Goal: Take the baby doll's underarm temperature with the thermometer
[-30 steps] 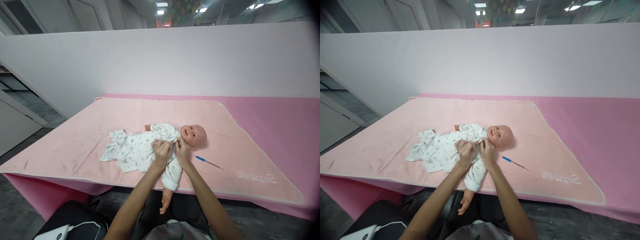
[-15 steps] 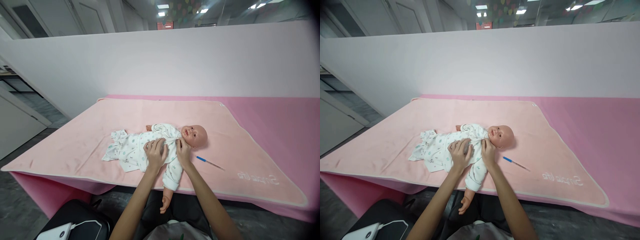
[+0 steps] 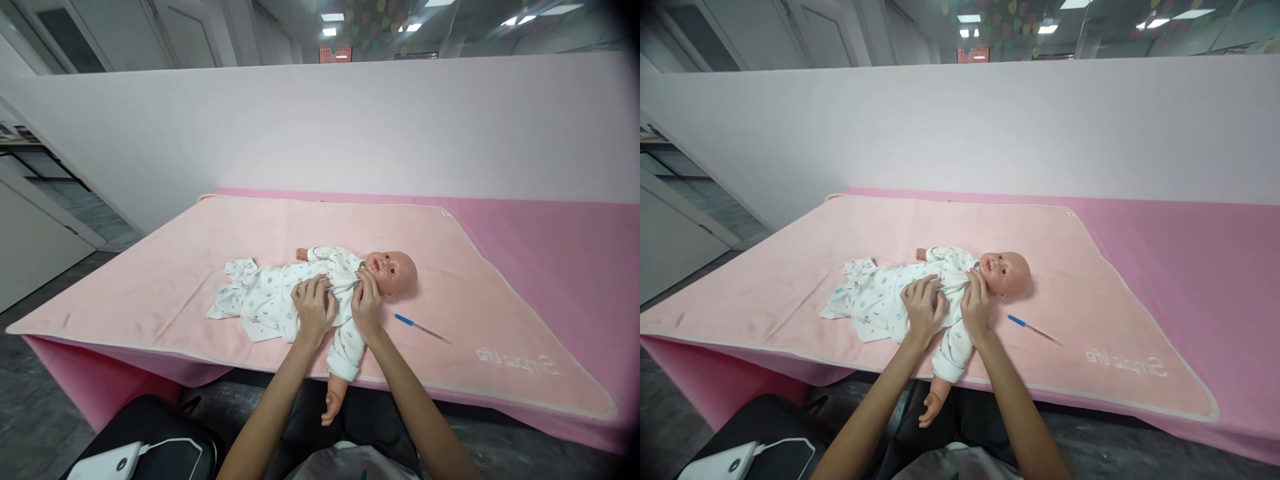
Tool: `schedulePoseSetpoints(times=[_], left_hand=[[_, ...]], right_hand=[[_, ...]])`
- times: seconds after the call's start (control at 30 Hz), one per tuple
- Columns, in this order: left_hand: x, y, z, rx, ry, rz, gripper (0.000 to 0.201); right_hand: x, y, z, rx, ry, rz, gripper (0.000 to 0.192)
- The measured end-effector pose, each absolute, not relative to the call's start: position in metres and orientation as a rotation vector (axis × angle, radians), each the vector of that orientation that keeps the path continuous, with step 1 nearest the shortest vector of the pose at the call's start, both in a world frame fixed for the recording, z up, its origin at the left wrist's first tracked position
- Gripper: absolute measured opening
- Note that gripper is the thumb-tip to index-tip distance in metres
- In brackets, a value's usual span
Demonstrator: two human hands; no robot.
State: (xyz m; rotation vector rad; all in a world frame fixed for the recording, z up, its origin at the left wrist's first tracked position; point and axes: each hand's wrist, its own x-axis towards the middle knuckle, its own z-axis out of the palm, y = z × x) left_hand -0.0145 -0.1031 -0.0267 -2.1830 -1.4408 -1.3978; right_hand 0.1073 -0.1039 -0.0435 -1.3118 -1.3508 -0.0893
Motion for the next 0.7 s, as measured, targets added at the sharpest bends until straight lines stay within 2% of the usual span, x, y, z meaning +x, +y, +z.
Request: schedulePoseSetpoints(times=[0.2, 0.4, 0.7], left_hand=[[-0.016, -0.101, -0.031, -2.198, -1.435, -1.417, 0.015], [-0.017, -0.100, -0.035, -2.222, -1.456, -1.420, 0.013], [-0.017, -0.100, -0.033, -2.238, -1.497, -1.504, 0.013]], right_hand=[[0.081, -0.108, -0.033, -1.166, -1.671, 0.002, 0.037], [0.072, -0.107, -0.035, -1.194, -1.518, 0.174, 0.029], [0.077, -0.106, -0.035, -1.199, -1.511, 0.231, 0.025]])
